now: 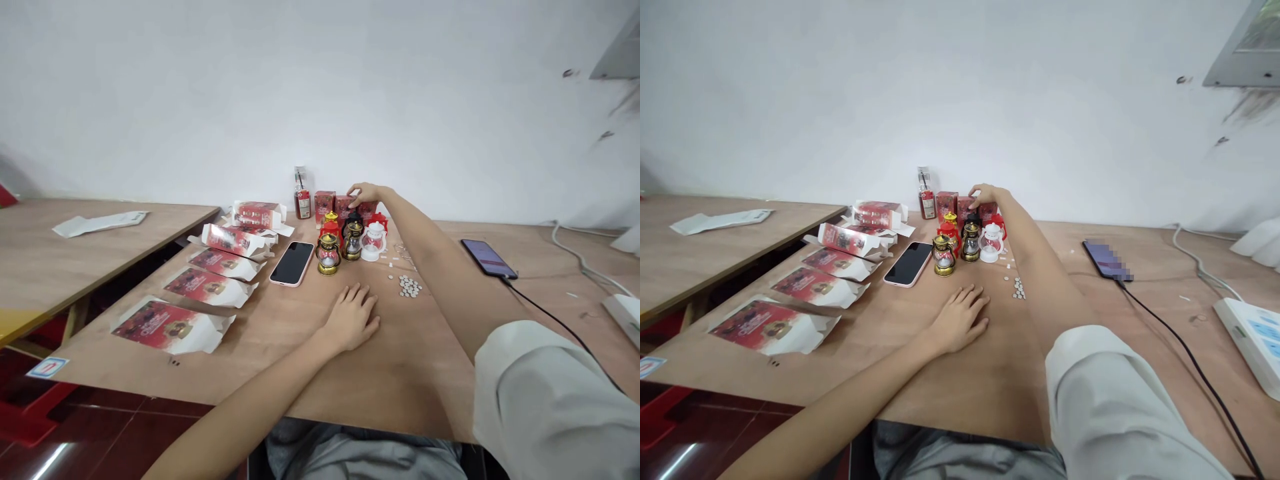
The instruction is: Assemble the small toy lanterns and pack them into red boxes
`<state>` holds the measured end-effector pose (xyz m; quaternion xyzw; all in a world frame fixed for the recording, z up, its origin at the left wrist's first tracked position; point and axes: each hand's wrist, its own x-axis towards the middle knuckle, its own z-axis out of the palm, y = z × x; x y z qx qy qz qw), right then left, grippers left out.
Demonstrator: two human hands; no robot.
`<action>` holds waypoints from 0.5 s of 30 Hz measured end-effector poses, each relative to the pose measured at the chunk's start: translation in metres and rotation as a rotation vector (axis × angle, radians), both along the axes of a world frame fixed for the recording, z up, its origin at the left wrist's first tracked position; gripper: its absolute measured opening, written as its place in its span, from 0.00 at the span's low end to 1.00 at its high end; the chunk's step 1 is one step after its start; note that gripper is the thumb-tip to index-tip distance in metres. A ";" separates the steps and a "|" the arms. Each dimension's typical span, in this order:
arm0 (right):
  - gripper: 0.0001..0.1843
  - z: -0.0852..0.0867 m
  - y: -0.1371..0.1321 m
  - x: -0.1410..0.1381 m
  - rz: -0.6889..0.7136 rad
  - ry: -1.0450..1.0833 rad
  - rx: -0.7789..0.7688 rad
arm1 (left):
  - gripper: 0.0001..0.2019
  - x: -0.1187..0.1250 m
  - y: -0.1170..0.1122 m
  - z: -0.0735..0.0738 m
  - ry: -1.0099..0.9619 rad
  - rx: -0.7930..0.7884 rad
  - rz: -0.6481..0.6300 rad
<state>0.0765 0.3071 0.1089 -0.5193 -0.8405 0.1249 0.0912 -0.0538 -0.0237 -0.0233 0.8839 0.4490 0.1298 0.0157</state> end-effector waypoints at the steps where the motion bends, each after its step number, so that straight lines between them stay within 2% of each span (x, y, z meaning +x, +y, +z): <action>1: 0.44 0.001 0.001 0.000 -0.013 -0.013 0.026 | 0.23 0.000 0.000 0.000 0.003 0.001 0.000; 4: 0.50 0.003 0.003 -0.001 -0.022 -0.019 0.025 | 0.24 0.001 0.000 0.001 0.011 -0.002 -0.003; 6: 0.54 0.004 0.002 -0.002 -0.032 0.005 -0.057 | 0.24 0.001 -0.001 0.002 0.016 -0.006 -0.002; 9: 0.55 0.006 -0.001 -0.004 -0.061 0.027 -0.145 | 0.23 0.001 -0.001 0.003 0.017 -0.007 -0.001; 15: 0.54 0.009 -0.005 -0.011 -0.046 -0.038 -0.083 | 0.23 0.001 -0.001 0.003 0.016 -0.008 -0.002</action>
